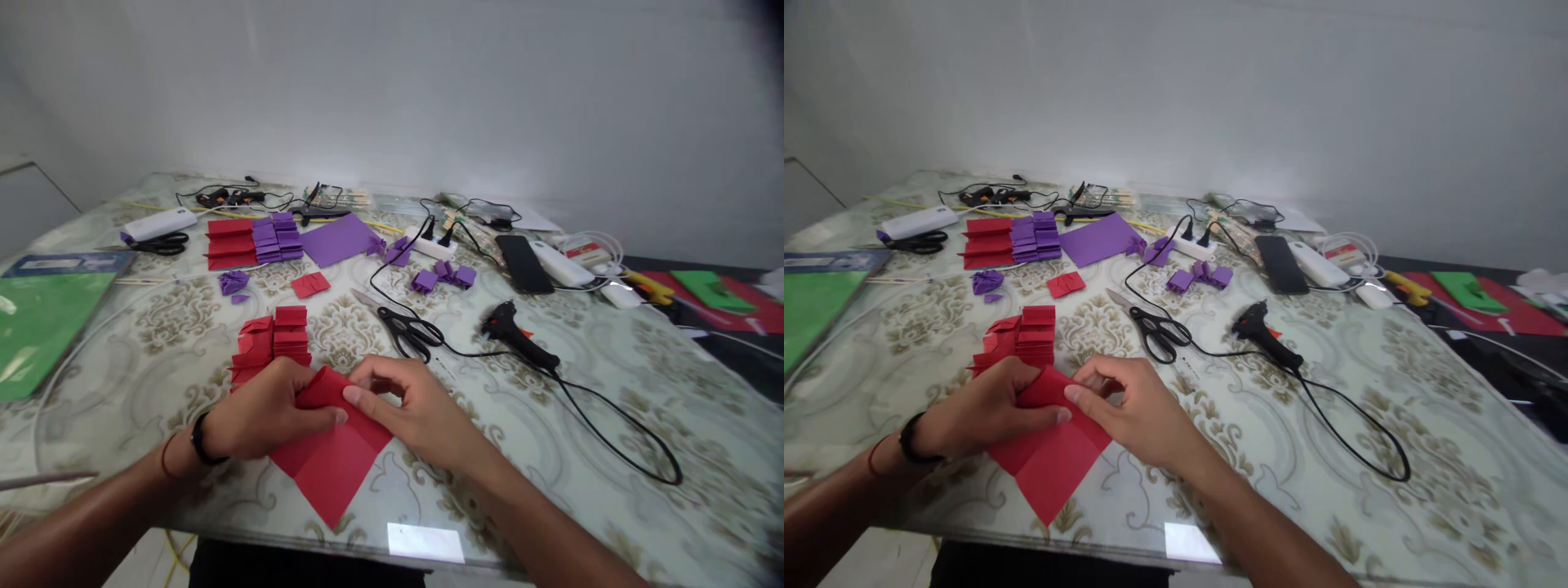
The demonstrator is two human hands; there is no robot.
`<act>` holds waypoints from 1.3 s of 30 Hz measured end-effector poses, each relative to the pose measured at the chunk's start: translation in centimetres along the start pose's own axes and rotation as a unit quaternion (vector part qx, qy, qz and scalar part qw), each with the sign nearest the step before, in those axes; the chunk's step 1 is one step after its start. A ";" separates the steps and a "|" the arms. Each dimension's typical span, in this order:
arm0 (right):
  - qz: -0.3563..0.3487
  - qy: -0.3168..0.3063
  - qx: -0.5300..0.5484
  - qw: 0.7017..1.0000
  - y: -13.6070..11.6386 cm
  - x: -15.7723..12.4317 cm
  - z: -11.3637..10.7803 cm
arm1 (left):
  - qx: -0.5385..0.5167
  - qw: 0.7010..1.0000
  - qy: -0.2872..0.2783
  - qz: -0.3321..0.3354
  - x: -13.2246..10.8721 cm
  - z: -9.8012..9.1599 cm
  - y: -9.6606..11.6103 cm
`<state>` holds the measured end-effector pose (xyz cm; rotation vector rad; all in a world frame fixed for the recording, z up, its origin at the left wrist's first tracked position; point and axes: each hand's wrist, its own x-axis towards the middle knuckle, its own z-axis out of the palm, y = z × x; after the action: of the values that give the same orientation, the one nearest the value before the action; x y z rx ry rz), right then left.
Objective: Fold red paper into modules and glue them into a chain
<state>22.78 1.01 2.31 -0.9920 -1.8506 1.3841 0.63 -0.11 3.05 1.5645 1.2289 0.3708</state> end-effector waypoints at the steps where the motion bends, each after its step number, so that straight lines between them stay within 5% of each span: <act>1: 0.002 0.000 0.002 1.000 0.0 0.0 0.0 | 0.004 1.000 -0.009 -0.007 0.0 0.0 0.0; 10: 0.023 -0.033 0.049 0.998 0.0 0.1 0.2 | -0.033 0.994 -0.105 -0.019 0.1 0.2 0.7; 30: 0.016 -0.046 0.075 0.996 0.3 0.1 0.7 | -0.027 0.991 -0.134 -0.016 0.2 0.9 0.5; 39: -0.017 -0.023 0.007 1.000 0.7 0.0 1.0 | -0.012 0.990 -0.139 -0.010 0.5 0.9 0.1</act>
<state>22.08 0.66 1.40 -0.9253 -1.8812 1.4087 1.58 -0.13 2.65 1.5236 1.0193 0.1455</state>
